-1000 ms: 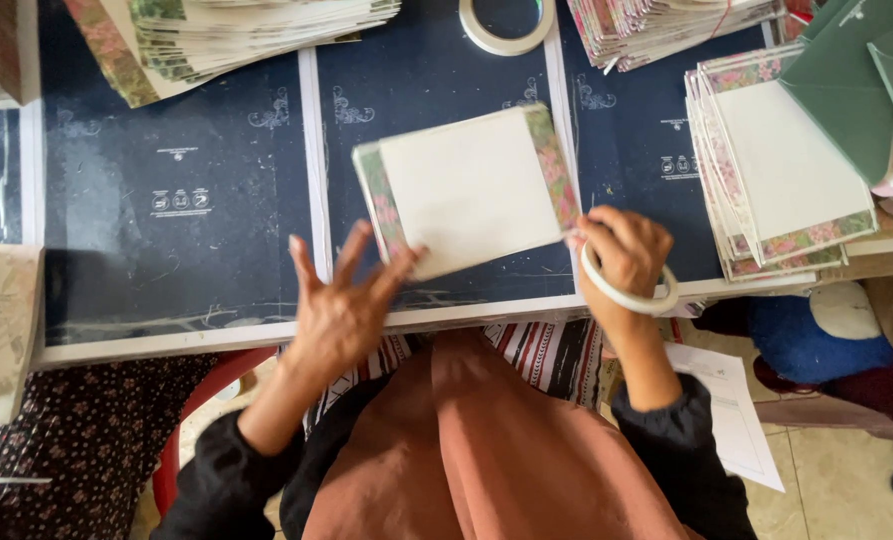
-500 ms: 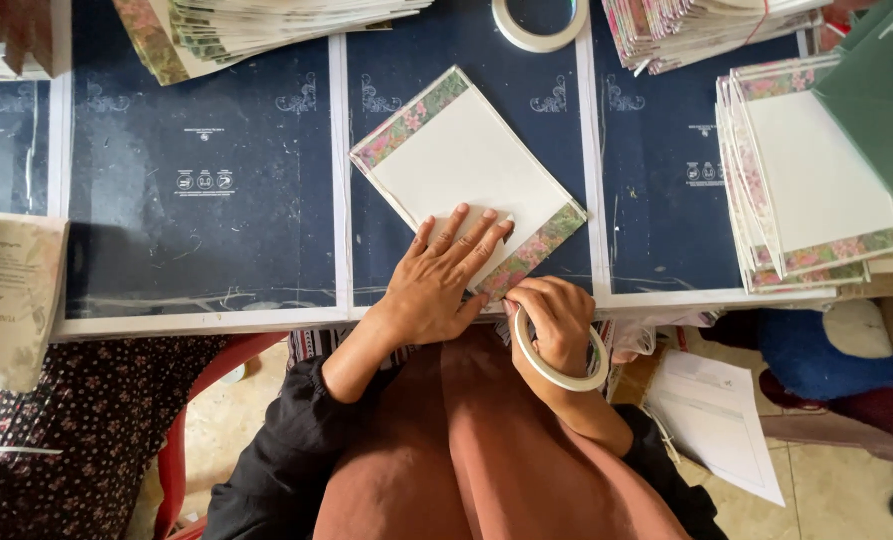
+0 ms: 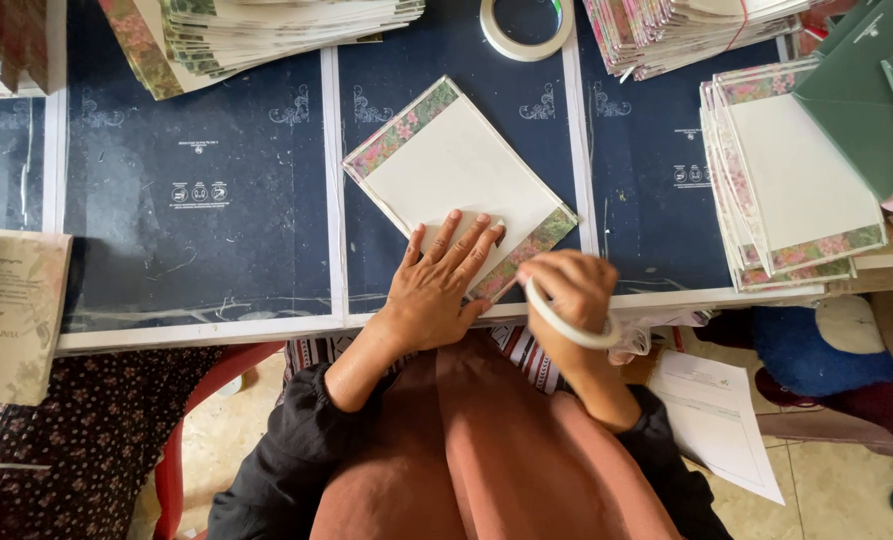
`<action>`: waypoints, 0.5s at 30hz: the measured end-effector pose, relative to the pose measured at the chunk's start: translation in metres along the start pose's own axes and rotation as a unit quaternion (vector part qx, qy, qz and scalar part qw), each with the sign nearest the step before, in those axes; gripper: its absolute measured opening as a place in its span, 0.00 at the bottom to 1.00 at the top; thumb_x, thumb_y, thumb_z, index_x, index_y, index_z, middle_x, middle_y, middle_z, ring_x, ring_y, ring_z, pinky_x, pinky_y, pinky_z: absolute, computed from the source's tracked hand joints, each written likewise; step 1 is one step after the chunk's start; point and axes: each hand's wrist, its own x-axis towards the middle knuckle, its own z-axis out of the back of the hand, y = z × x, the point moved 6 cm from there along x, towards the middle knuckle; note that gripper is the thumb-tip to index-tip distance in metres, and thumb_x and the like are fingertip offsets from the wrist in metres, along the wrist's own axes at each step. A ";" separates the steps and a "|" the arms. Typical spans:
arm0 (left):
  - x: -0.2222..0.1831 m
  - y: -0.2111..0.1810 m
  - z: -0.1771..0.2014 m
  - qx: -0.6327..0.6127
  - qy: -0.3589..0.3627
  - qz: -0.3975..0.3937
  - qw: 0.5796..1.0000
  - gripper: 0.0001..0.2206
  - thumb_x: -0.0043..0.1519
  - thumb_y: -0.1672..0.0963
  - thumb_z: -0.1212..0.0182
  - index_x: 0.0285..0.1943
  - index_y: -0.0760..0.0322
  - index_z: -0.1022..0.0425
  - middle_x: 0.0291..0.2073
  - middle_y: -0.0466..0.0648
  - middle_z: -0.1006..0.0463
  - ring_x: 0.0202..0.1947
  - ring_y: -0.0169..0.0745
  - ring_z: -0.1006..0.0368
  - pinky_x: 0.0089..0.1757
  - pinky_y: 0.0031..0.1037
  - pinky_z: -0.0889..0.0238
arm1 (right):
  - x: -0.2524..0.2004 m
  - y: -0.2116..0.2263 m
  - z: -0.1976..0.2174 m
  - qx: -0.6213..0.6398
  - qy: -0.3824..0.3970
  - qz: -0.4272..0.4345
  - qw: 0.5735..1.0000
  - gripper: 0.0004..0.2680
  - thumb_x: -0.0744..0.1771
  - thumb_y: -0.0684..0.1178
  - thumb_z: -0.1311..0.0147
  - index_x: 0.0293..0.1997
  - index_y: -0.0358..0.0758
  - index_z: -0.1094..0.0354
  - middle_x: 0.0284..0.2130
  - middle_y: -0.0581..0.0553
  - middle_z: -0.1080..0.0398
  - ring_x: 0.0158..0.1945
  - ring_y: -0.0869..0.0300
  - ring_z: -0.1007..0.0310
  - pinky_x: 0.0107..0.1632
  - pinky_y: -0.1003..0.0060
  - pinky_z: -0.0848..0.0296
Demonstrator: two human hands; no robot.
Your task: Applying double-sided tape to the edges of decorative paper cards in a production environment
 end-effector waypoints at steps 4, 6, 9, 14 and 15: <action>0.002 -0.003 0.006 0.004 0.037 0.015 0.999 0.41 0.55 0.47 0.45 0.74 0.50 0.68 0.72 0.44 0.63 0.70 0.52 0.72 0.60 0.54 0.77 | 0.018 -0.050 0.008 -0.055 -0.029 0.007 0.998 0.04 0.61 0.42 0.40 0.32 0.49 0.28 0.31 0.55 0.29 0.41 0.58 0.32 0.49 0.61 0.45; 0.005 -0.008 0.010 0.008 0.055 0.022 0.998 0.42 0.55 0.47 0.45 0.74 0.50 0.69 0.72 0.45 0.63 0.70 0.52 0.72 0.60 0.55 0.78 | 0.030 -0.058 0.011 -0.077 -0.038 -0.002 0.996 0.05 0.61 0.42 0.39 0.33 0.50 0.27 0.31 0.56 0.29 0.40 0.59 0.32 0.49 0.61 0.46; 0.014 -0.016 0.015 0.042 0.081 0.033 0.995 0.42 0.54 0.50 0.42 0.73 0.46 0.69 0.71 0.47 0.62 0.70 0.55 0.71 0.59 0.57 0.79 | 0.037 -0.061 0.010 -0.135 -0.037 -0.015 0.990 0.05 0.59 0.42 0.38 0.32 0.50 0.27 0.30 0.58 0.30 0.39 0.59 0.33 0.49 0.59 0.44; 0.048 -0.033 0.001 0.192 0.097 -0.018 0.976 0.34 0.54 0.46 0.43 0.70 0.33 0.57 0.61 0.48 0.48 0.60 0.55 0.50 0.52 0.43 0.47 | 0.035 -0.085 0.013 -0.155 -0.044 -0.025 0.987 0.08 0.60 0.47 0.37 0.39 0.48 0.29 0.32 0.52 0.30 0.37 0.54 0.30 0.48 0.56 0.41; 0.056 -0.034 -0.007 0.193 0.094 -0.017 0.977 0.34 0.54 0.46 0.43 0.70 0.33 0.57 0.61 0.48 0.48 0.60 0.55 0.50 0.52 0.43 0.47 | 0.034 -0.084 0.013 -0.155 -0.045 -0.023 0.987 0.08 0.60 0.47 0.37 0.39 0.48 0.29 0.32 0.52 0.30 0.37 0.54 0.30 0.48 0.56 0.41</action>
